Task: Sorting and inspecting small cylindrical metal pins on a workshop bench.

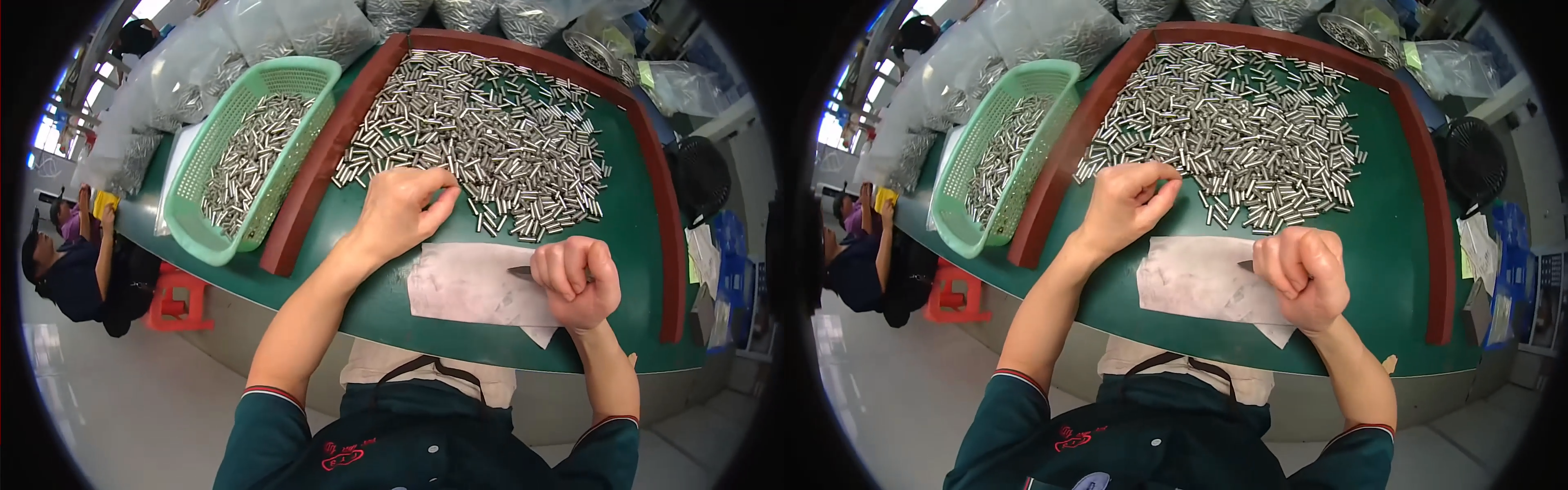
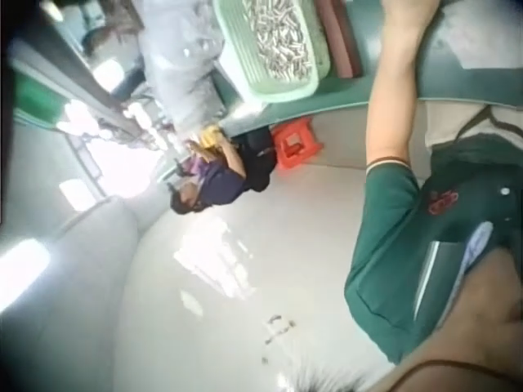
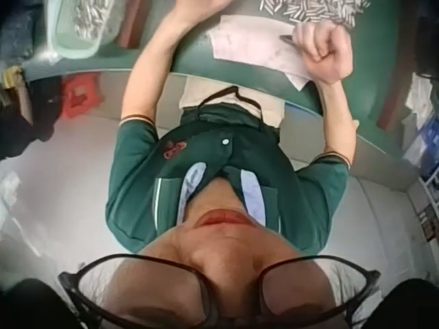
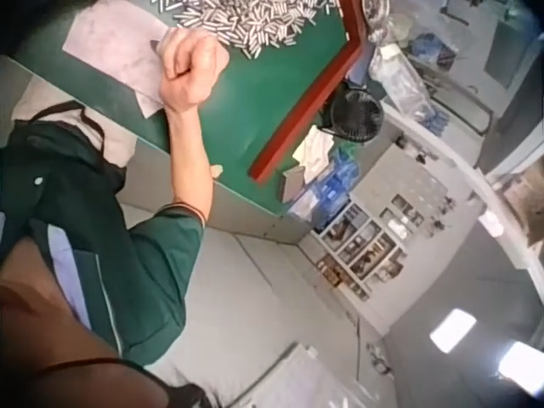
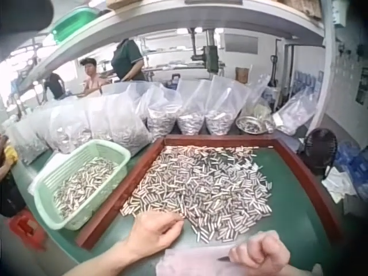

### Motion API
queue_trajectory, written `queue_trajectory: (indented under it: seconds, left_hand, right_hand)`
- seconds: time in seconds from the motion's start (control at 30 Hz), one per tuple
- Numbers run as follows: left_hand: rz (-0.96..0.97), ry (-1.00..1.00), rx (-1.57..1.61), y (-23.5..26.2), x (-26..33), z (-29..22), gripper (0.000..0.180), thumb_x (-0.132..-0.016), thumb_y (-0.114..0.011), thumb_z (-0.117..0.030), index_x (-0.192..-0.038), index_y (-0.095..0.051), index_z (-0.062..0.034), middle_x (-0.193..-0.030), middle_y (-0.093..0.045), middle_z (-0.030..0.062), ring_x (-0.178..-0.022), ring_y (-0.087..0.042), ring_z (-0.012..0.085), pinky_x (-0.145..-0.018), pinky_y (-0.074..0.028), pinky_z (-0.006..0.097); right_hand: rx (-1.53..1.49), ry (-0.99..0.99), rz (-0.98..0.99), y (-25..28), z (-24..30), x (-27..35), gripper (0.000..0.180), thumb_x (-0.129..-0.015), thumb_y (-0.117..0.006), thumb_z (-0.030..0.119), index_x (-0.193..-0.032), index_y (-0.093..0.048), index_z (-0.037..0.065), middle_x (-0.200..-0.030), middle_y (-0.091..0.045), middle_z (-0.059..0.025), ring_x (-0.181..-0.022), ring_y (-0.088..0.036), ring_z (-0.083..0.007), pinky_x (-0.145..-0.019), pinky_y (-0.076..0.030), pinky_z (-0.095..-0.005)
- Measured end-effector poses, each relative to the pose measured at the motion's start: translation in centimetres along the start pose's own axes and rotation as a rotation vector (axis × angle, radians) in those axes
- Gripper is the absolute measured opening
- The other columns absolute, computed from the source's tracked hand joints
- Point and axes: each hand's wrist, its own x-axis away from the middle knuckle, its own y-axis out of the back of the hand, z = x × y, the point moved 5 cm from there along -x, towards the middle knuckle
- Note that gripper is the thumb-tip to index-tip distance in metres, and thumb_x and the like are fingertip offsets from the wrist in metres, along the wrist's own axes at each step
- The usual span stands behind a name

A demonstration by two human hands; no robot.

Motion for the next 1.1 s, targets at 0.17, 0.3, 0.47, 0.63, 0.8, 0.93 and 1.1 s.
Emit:
queue_trajectory:
  seconds: [0.17, 0.3, 0.47, 0.63, 0.8, 0.93, 1.1]
  left_hand:
    - [0.104, -0.061, -0.029, -0.8, 0.5, -0.9, 0.005, -0.067, -0.064, -0.006, -0.071, -0.061, -0.0048, -0.045, -0.041, 0.0042, -0.040, -0.042, 0.0161, -0.040, -0.032, 0.029]
    - [0.141, -0.046, -0.024, -0.9, 0.6, -0.7, 0.005, -0.068, -0.064, -0.004, -0.072, -0.061, -0.0049, -0.046, -0.044, 0.0049, -0.041, -0.044, 0.0172, -0.041, -0.034, 0.030]
    - [0.128, -0.007, -0.045, -1.1, 0.5, -0.3, 0.010, -0.067, -0.062, -0.001, -0.076, -0.062, -0.0048, -0.045, -0.040, 0.0036, -0.040, -0.041, 0.0148, -0.040, -0.032, 0.029]
    - [0.111, 0.160, -0.148, -0.3, 0.3, -0.2, 0.009, -0.067, -0.061, -0.005, -0.076, -0.059, -0.0062, -0.047, -0.047, 0.0059, -0.042, -0.049, 0.0201, -0.042, -0.038, 0.033]
    - [0.055, 0.310, -0.241, 0.7, 0.4, 1.0, 0.011, -0.066, -0.065, -0.008, -0.075, -0.059, -0.0063, -0.043, -0.039, 0.0032, -0.037, -0.041, 0.0158, -0.039, -0.033, 0.030]
    - [0.064, 0.357, -0.259, 1.5, 0.2, 1.4, 0.010, -0.066, -0.066, -0.008, -0.073, -0.059, -0.0056, -0.042, -0.037, 0.0033, -0.036, -0.038, 0.0150, -0.038, -0.031, 0.030]
    - [0.189, 0.355, -0.102, 1.4, -0.3, 0.5, 0.012, -0.065, -0.068, -0.010, -0.069, -0.058, -0.0042, -0.042, -0.029, 0.0009, -0.038, -0.029, 0.0102, -0.038, -0.026, 0.027]
  right_hand:
    - [0.083, -0.065, -0.059, -0.1, -0.3, 0.2, 0.041, -0.086, -0.037, 0.018, -0.047, -0.029, 0.009, -0.041, -0.032, -0.0011, -0.040, -0.023, -0.0088, -0.042, -0.022, -0.0246]
    - [0.131, -0.052, -0.067, -0.5, -0.3, 0.2, 0.040, -0.086, -0.037, 0.016, -0.047, -0.030, 0.008, -0.041, -0.032, -0.0015, -0.040, -0.023, -0.0086, -0.041, -0.021, -0.0244]
    - [0.195, -0.025, -0.085, -0.3, -0.1, 0.3, 0.040, -0.086, -0.037, 0.015, -0.047, -0.029, 0.007, -0.041, -0.032, -0.0010, -0.040, -0.023, -0.0080, -0.040, -0.020, -0.0243]
    - [0.142, -0.023, -0.140, 0.2, 0.1, 0.2, 0.040, -0.086, -0.037, 0.015, -0.047, -0.029, 0.007, -0.041, -0.032, -0.0002, -0.040, -0.023, -0.0072, -0.040, -0.019, -0.0243]
    - [0.153, 0.000, -0.122, 0.4, 0.3, 0.3, 0.042, -0.087, -0.038, 0.016, -0.048, -0.029, 0.007, -0.041, -0.031, 0.0009, -0.040, -0.023, -0.0065, -0.040, -0.018, -0.0239]
    - [0.171, 0.006, -0.119, 0.4, 0.2, 0.3, 0.042, -0.087, -0.039, 0.017, -0.048, -0.030, 0.007, -0.041, -0.030, 0.0015, -0.040, -0.023, -0.0062, -0.040, -0.017, -0.0238]
    - [0.257, -0.004, -0.156, 0.8, 0.3, 0.2, 0.042, -0.087, -0.038, 0.022, -0.048, -0.028, 0.010, -0.039, -0.026, 0.0019, -0.038, -0.019, -0.0078, -0.040, -0.019, -0.0249]
